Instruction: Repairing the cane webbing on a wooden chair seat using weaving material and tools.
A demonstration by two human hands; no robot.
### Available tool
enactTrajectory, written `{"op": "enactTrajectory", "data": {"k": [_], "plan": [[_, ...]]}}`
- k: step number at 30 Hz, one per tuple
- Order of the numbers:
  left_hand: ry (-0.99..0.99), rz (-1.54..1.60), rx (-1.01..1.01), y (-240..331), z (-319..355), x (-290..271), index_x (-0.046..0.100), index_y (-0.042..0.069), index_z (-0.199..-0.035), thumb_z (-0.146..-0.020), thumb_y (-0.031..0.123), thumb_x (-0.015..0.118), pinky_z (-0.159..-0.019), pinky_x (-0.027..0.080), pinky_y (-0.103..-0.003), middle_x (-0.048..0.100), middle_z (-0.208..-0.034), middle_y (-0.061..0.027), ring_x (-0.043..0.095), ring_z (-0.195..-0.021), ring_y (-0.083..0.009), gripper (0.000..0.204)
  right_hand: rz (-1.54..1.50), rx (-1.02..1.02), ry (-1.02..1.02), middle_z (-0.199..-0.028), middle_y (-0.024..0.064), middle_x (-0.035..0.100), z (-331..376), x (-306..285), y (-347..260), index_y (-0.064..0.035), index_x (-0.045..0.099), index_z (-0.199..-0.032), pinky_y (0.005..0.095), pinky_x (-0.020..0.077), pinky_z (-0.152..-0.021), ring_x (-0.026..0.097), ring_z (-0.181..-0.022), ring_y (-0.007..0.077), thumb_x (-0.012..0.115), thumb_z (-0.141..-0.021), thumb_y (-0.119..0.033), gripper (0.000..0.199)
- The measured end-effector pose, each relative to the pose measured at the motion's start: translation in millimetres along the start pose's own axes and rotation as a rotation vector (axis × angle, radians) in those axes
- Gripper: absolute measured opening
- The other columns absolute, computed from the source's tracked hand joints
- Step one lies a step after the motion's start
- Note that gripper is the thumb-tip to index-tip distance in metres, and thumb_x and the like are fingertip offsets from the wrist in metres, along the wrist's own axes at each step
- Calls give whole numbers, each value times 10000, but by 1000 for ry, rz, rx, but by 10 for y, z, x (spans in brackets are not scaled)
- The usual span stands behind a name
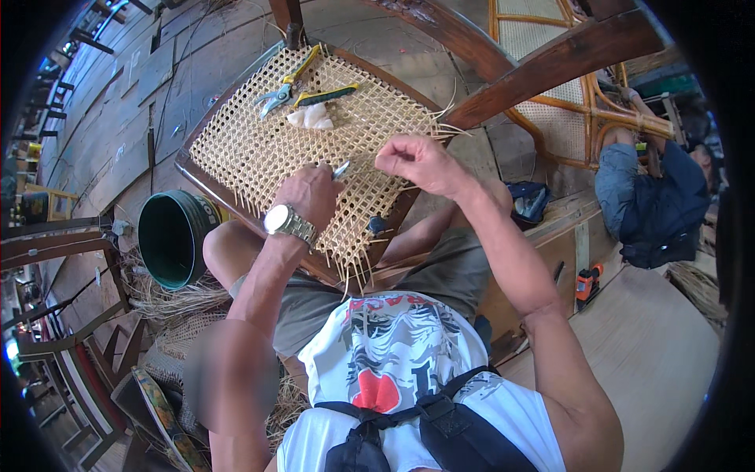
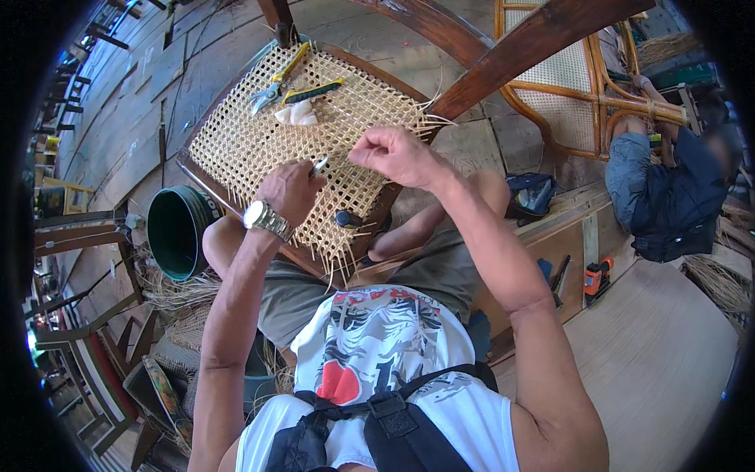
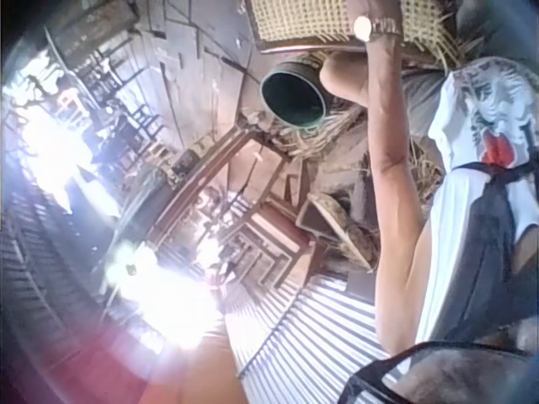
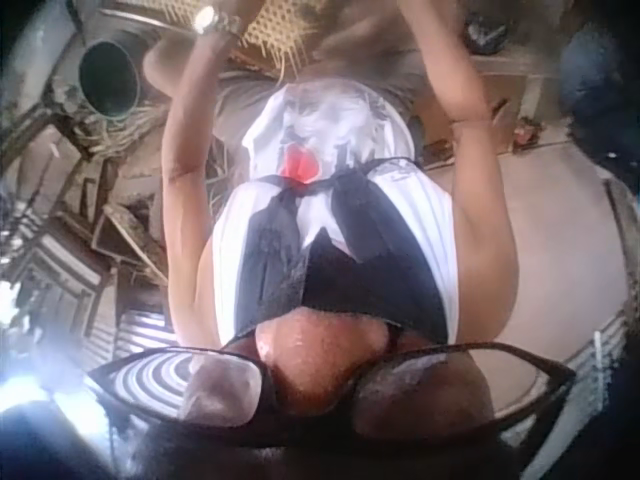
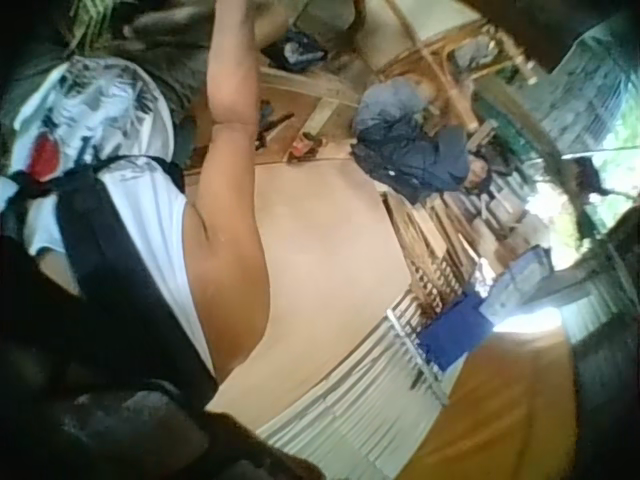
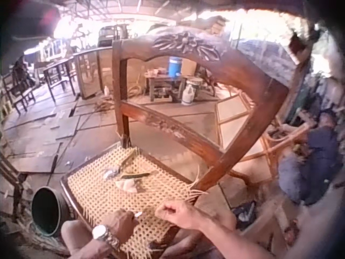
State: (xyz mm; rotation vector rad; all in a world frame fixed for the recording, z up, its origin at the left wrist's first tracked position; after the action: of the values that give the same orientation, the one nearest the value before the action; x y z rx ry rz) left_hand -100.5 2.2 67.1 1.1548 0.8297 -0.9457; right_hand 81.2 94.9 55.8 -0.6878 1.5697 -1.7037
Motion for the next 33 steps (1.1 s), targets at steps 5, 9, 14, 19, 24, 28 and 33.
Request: {"op": "enactTrajectory", "data": {"k": [5, 9, 14, 19, 24, 28, 33], "plan": [[58, 44, 35, -16, -64, 8, 647, 43, -799, -927, 452, 638, -647, 500, -474, 670, -752, -155, 662, -714, -360, 429, 358, 58, 265, -672, -55, 546, 11, -167, -78, -55, 613, -794, 242, 384, -573, 460, -657, 31, 710, -943, -238, 255], [6, 61, 10, -298, -41, -46, 634, 59, -826, -947, 452, 623, -652, 489, -457, 653, -744, -148, 655, -722, -320, 411, 615, 191, 186, -688, 41, 598, 40, -156, -9, -40, 630, -957, 276, 445, -623, 555, -675, 97, 769, -871, -268, 281], [130, -18, -23, -821, 198, -317, 579, 38, -742, -913, 470, 674, -584, 448, -452, 574, -637, -140, 577, -602, -348, 474, 881, -190, 195, -900, 122, 670, 92, 114, -54, -78, 587, -1162, 425, 494, -843, 650, -898, 329, 786, -804, -202, 428], [142, 73, 6, -913, 299, -337, 585, 22, -758, -880, 402, 726, -605, 457, -456, 602, -681, -159, 600, -647, -369, 423, 709, -170, 302, -937, 105, 642, 214, 12, 70, -70, 663, -1030, 422, 496, -825, 641, -924, 315, 759, -817, -140, 244], [178, 203, 45, -1383, 328, -515, 513, 14, -718, -866, 325, 759, -567, 425, -438, 517, -605, -155, 528, -572, -345, 423, 725, -209, 226, -897, 69, 599, 178, 10, 189, -45, 705, -988, 371, 492, -781, 620, -876, 242, 711, -854, -76, 137], [194, -32, -8, -1642, 406, -701, 567, 18, -750, -876, 209, 757, -520, 405, -359, 553, -614, -125, 484, -524, -187, 298, 663, -195, 166, -936, 67, 607, 239, -23, 167, -41, 697, -982, 332, 495, -757, 620, -850, 204, 711, -861, -74, 127], [177, 439, -22, -1217, 644, -1270, 672, 14, -846, -895, 142, 752, -547, 402, -262, 613, -661, 8, 470, -615, -40, 159, 546, -117, 225, -991, 71, 624, -92, 191, 2, -44, 664, -1091, 279, 516, -731, 627, -834, 154, 700, -918, -148, 204]]}}
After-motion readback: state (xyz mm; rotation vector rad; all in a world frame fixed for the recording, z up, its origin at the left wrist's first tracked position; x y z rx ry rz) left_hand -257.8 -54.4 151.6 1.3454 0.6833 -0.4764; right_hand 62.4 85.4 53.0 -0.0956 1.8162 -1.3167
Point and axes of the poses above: each hand's wrist, its own z-axis away from the middle knuckle, its own x-axis out of the palm, y = z × x, the point moved 5 cm from there along -z, towards the middle knuckle
